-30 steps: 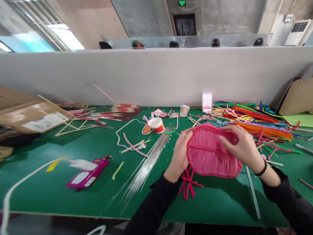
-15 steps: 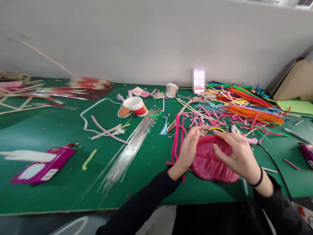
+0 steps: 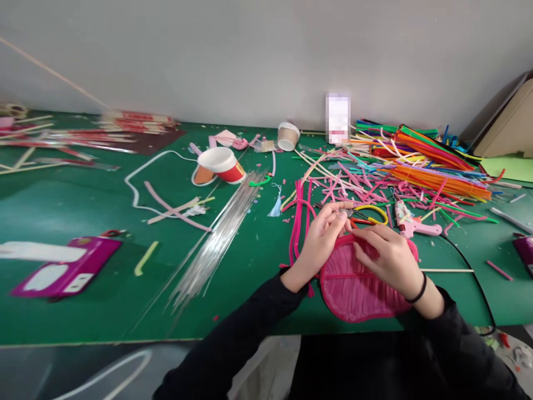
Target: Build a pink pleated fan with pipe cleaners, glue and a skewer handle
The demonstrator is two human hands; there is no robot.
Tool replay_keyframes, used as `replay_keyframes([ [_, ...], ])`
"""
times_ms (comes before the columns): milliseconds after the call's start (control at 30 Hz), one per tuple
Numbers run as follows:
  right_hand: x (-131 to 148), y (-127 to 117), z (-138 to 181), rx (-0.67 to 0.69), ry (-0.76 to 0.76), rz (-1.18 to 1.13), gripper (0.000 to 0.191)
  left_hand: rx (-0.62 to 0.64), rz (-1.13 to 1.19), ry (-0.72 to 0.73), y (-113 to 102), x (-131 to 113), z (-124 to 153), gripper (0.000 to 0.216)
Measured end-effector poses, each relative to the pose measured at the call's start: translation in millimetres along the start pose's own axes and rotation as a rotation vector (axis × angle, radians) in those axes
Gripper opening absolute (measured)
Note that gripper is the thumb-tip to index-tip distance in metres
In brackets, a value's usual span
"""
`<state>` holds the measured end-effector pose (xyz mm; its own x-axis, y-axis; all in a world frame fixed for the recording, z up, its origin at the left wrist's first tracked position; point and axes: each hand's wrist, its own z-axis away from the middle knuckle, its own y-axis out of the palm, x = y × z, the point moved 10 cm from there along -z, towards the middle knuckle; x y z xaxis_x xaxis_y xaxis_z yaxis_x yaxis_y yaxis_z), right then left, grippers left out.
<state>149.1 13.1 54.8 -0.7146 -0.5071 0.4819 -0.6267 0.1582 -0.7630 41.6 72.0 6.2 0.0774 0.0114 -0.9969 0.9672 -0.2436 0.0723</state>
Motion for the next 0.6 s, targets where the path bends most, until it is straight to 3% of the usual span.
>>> replay_keyframes([
  [200, -5.8, 9.2, 0.5, -0.020, 0.076, -0.009, 0.019, 0.004, 0.026, -0.050, -0.8, 10.9, -2.4, 0.030],
  [500, -15.9, -3.3, 0.9, -0.145, 0.154, -0.065, 0.016, 0.215, 0.022, -0.085, 4.1, 7.1, -2.7, 0.042],
  [600, -20.3, -5.8, 1.1, -0.153, 0.176, -0.068, 0.017, 0.337, 0.035, -0.149, 4.1, 7.5, -1.3, 0.047],
])
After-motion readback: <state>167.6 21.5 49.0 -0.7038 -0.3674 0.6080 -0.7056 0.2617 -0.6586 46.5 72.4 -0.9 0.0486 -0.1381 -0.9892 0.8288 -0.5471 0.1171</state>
